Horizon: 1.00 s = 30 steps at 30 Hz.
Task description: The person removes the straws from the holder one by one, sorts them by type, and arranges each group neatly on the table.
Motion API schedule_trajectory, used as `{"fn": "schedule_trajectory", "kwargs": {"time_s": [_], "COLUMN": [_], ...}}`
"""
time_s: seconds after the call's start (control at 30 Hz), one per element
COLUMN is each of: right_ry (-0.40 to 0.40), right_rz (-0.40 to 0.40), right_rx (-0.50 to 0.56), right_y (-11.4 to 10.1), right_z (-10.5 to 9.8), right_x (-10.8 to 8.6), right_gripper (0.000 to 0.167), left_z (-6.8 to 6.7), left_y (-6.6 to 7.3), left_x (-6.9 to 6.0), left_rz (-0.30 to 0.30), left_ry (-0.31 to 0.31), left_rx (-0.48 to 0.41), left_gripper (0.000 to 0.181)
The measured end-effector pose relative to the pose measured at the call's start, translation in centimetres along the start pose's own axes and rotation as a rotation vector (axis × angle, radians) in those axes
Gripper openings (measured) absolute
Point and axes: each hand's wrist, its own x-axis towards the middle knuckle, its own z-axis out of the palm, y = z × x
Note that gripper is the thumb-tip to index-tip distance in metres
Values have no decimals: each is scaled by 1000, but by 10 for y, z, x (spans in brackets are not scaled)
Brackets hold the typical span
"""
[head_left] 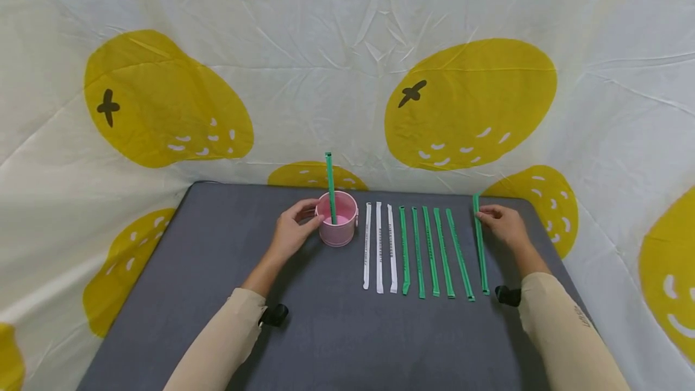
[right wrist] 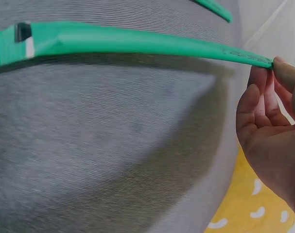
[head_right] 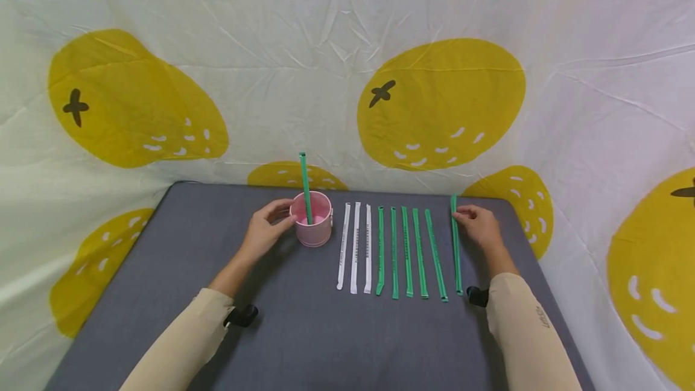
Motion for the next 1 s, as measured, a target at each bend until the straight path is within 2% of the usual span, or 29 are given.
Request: {"fn": "schedule_trajectory", "kwargs": {"time_s": [0.4, 0.63, 1.0], "right_ry": [-31, -57, -49], "right_rz": [25, 25, 44], "right_rx": [9, 3, -7], "right_y": [-4, -4, -6], "right_z": [19, 21, 23], "right_x": [1, -2, -3], "right_gripper": [42, 40, 40], "left_z": [1, 2, -1], "left_y": [1, -1, 0], "left_x": [2, 1, 0], "left_rz": [5, 1, -1], "left_ry": [12, 12, -2], "left_rx": [6, 10, -6], "left_gripper": [42, 42, 42]}}
